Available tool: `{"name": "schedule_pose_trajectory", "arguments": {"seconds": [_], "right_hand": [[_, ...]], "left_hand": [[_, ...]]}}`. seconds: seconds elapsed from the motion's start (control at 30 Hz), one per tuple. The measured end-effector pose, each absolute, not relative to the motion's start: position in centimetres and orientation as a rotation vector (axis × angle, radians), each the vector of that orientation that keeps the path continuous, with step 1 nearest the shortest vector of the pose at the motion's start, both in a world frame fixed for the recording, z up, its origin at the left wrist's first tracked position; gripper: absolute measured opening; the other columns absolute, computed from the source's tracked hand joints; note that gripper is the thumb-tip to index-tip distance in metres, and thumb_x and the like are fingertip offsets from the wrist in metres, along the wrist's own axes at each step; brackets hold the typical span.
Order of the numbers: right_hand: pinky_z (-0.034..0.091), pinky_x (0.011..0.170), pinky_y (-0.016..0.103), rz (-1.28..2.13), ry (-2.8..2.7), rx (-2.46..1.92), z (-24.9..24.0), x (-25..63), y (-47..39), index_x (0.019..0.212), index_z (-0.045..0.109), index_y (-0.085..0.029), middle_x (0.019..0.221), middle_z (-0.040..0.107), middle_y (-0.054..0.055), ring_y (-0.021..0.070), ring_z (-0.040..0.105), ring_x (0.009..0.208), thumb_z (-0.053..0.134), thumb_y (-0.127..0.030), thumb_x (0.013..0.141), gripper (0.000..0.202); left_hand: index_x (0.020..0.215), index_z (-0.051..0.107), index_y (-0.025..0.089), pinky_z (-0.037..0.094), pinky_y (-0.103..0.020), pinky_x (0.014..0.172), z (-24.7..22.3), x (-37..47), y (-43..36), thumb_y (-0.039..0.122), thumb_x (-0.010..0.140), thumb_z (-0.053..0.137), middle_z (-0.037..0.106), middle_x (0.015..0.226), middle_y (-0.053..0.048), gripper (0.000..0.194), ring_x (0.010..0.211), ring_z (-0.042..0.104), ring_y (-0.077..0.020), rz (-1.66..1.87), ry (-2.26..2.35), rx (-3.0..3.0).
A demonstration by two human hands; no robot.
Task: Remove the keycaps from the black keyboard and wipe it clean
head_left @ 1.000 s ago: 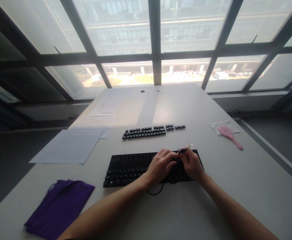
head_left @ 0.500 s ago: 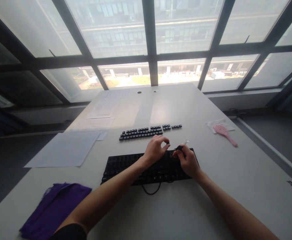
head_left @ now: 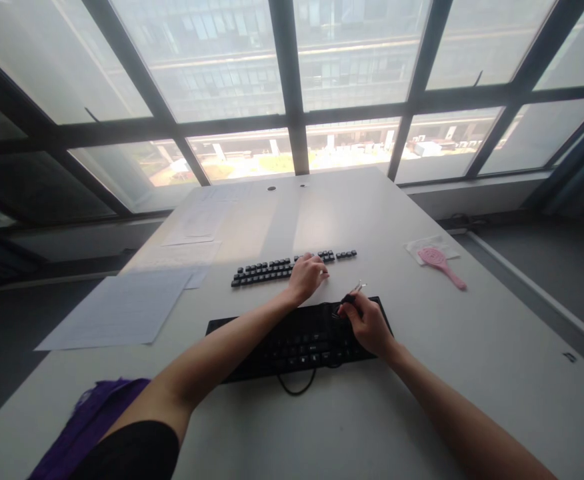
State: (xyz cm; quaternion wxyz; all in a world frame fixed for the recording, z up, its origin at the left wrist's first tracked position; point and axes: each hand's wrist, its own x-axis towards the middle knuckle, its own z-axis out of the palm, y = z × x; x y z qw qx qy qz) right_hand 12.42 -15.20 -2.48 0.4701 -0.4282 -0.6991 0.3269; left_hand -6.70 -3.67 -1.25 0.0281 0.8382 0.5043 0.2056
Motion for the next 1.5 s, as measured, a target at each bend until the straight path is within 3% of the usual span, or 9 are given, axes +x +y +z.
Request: {"name": "schedule_pose_trajectory", "arguments": {"seconds": [0.13,0.67,0.9,1.13,1.37,1.5], "right_hand": [[0.049,0.070,0.030,0.809,-1.715,-1.045,-2.4,12.4,-15.3,0.086,0.057,-0.022,0.075,0.068,0.002,0.0198,0.066,0.070,0.051,-0.025,0.097,0.013],[0.050,0.074,0.032,0.823,-1.696,-1.038,-2.7,12.5,-15.2,0.087,0.059,-0.021,0.078,0.069,0.004,0.0213,0.066,0.073,0.053,-0.028,0.097,0.014],[0.053,0.074,0.035,0.888,-1.554,-1.019,-3.4,12.5,-14.9,0.091,0.059,-0.021,0.084,0.069,0.006,0.0229,0.067,0.076,0.053,-0.030,0.097,0.012],[0.049,0.067,0.032,0.818,-1.581,-1.016,-3.2,12.8,-14.6,0.090,0.058,-0.021,0.074,0.059,0.002,0.0192,0.059,0.067,0.049,-0.025,0.098,0.013],[0.047,0.072,0.031,0.757,-1.790,-0.956,-1.7,12.9,-14.7,0.077,0.052,-0.021,0.091,0.056,0.005,0.0194,0.056,0.080,0.047,-0.017,0.097,0.021],[0.047,0.074,0.031,0.783,-1.883,-0.938,-1.3,13.0,-14.7,0.080,0.052,-0.021,0.096,0.055,0.006,0.0192,0.056,0.083,0.046,-0.014,0.096,0.019]], "left_hand": [[0.082,0.078,0.022,0.045,-0.043,0.090,-1.0,-6.6,-2.8,0.026,0.084,0.072,0.067,0.105,-0.008,0.007,0.103,0.052,-0.0280,0.670,1.615,2.593],[0.084,0.075,0.021,0.047,-0.042,0.090,-0.5,-6.6,-2.2,0.027,0.083,0.075,0.065,0.104,-0.008,0.007,0.102,0.051,-0.0271,0.710,1.686,2.565],[0.084,0.073,0.021,0.047,-0.038,0.092,1.4,-6.1,-7.2,0.025,0.091,0.063,0.066,0.098,-0.005,0.013,0.095,0.053,-0.0225,0.893,1.535,2.553],[0.095,0.071,0.021,0.048,-0.035,0.087,1.1,-6.2,-14.6,0.018,0.091,0.059,0.067,0.096,-0.005,0.013,0.094,0.055,-0.0216,0.830,1.442,2.421],[0.097,0.070,0.021,0.049,-0.036,0.089,-0.8,-6.9,-16.5,0.012,0.091,0.056,0.066,0.097,-0.005,0.018,0.095,0.055,-0.0220,0.819,1.409,2.330],[0.097,0.069,0.021,0.049,-0.036,0.090,-1.2,-7.0,-16.5,0.012,0.091,0.056,0.066,0.099,-0.005,0.017,0.097,0.054,-0.0224,0.830,1.387,2.321]]}}
